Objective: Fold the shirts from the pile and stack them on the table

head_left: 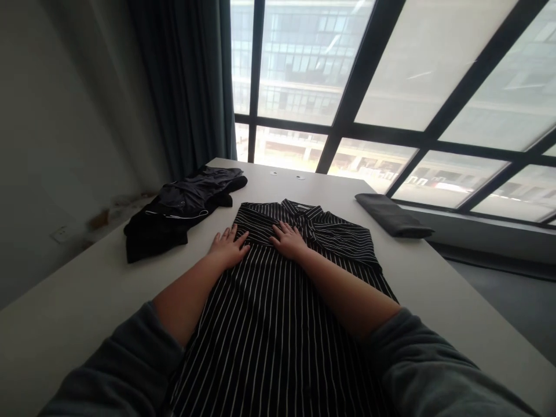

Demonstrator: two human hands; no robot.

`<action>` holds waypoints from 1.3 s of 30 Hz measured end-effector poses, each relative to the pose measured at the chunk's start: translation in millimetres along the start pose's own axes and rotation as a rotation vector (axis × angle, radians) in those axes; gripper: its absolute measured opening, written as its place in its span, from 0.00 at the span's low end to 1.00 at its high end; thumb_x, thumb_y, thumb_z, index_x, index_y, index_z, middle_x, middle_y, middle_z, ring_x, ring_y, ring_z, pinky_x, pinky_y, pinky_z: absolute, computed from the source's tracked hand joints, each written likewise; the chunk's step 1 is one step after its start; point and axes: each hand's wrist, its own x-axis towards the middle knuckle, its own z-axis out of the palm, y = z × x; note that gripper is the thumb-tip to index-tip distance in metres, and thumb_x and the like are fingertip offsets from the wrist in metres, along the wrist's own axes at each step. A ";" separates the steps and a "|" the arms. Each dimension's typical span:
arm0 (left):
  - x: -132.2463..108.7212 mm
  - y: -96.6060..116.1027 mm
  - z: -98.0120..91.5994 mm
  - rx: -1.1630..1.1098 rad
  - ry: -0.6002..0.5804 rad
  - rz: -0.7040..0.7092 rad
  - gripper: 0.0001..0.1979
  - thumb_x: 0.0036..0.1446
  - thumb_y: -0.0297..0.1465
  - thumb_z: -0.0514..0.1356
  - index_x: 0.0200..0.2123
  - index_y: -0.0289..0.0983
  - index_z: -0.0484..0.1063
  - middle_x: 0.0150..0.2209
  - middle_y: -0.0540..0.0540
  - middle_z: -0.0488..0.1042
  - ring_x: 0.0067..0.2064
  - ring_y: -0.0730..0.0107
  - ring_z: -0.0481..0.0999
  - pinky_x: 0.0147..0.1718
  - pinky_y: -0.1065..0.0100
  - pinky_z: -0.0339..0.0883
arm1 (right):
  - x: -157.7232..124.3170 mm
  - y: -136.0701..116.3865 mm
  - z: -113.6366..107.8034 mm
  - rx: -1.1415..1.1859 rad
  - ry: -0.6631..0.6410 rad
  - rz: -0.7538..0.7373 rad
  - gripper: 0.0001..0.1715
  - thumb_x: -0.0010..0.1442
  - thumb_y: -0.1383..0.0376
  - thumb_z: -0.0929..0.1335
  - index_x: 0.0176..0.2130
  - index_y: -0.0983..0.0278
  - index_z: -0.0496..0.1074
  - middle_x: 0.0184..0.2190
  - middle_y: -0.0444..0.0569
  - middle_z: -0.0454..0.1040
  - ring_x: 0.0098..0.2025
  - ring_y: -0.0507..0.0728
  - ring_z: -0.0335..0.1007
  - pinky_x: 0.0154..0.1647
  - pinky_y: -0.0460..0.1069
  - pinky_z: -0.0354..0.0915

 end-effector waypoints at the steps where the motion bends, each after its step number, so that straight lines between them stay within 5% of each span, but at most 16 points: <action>1: -0.7 -0.7 -0.8 0.008 0.007 0.000 0.34 0.74 0.52 0.45 0.78 0.50 0.47 0.79 0.40 0.32 0.79 0.43 0.40 0.73 0.40 0.37 | -1.1 3.4 2.4 0.016 -0.007 -0.002 0.45 0.75 0.40 0.51 0.79 0.57 0.44 0.79 0.52 0.32 0.81 0.62 0.28 0.79 0.63 0.29; 6: -38.6 -5.2 4.4 0.127 0.165 0.087 0.31 0.75 0.46 0.49 0.77 0.47 0.52 0.79 0.41 0.35 0.78 0.41 0.40 0.73 0.39 0.37 | 4.3 0.6 6.1 0.056 0.010 -0.016 0.45 0.74 0.39 0.52 0.79 0.55 0.44 0.79 0.51 0.32 0.81 0.62 0.27 0.79 0.63 0.28; 10: -116.6 -22.3 34.0 0.187 0.181 0.354 0.29 0.75 0.47 0.49 0.75 0.52 0.55 0.78 0.46 0.44 0.78 0.45 0.45 0.73 0.37 0.43 | 8.2 -1.3 7.8 0.085 0.032 -0.037 0.45 0.74 0.39 0.53 0.79 0.55 0.46 0.79 0.53 0.33 0.81 0.63 0.28 0.79 0.64 0.28; 14: -199.7 -45.0 58.7 0.203 0.233 0.457 0.32 0.74 0.48 0.51 0.77 0.54 0.47 0.77 0.45 0.49 0.76 0.46 0.55 0.68 0.41 0.59 | 8.8 -3.5 7.8 0.097 0.040 -0.048 0.44 0.74 0.39 0.53 0.79 0.55 0.47 0.79 0.54 0.33 0.81 0.65 0.28 0.78 0.66 0.29; 18: -249.0 -55.2 61.4 0.210 0.325 0.493 0.33 0.72 0.47 0.55 0.76 0.55 0.50 0.76 0.45 0.53 0.74 0.47 0.60 0.66 0.46 0.64 | -4.4 -10.1 3.0 0.066 0.176 -0.108 0.38 0.76 0.45 0.55 0.76 0.56 0.56 0.79 0.52 0.37 0.81 0.66 0.28 0.78 0.66 0.30; 22: -271.6 -61.1 62.8 0.211 0.388 0.468 0.32 0.72 0.46 0.55 0.76 0.55 0.52 0.75 0.45 0.56 0.72 0.50 0.64 0.65 0.49 0.68 | -32.9 5.4 -5.8 -0.022 0.415 -0.113 0.32 0.75 0.53 0.59 0.72 0.60 0.64 0.75 0.53 0.52 0.79 0.63 0.38 0.79 0.63 0.33; 28: -292.6 -67.0 75.2 0.246 0.484 0.431 0.32 0.73 0.44 0.53 0.76 0.54 0.50 0.73 0.45 0.61 0.69 0.52 0.69 0.61 0.49 0.72 | -61.9 72.0 -16.0 -0.046 0.370 0.176 0.27 0.69 0.60 0.66 0.64 0.63 0.73 0.62 0.62 0.71 0.63 0.69 0.64 0.63 0.61 0.63; 32: -302.8 -62.1 68.6 0.257 0.526 0.484 0.34 0.71 0.47 0.56 0.76 0.53 0.52 0.72 0.45 0.62 0.68 0.53 0.71 0.60 0.54 0.73 | -65.3 91.6 -20.9 -0.057 0.323 0.171 0.21 0.70 0.63 0.64 0.57 0.61 0.79 0.55 0.57 0.77 0.58 0.64 0.70 0.60 0.56 0.64; 39: -323.5 -65.1 47.5 0.324 0.544 0.613 0.39 0.67 0.51 0.58 0.76 0.48 0.53 0.72 0.43 0.64 0.66 0.56 0.73 0.56 0.60 0.76 | -84.5 86.0 -17.9 -0.048 0.298 -0.002 0.22 0.73 0.60 0.62 0.55 0.63 0.80 0.55 0.55 0.78 0.58 0.61 0.71 0.65 0.53 0.60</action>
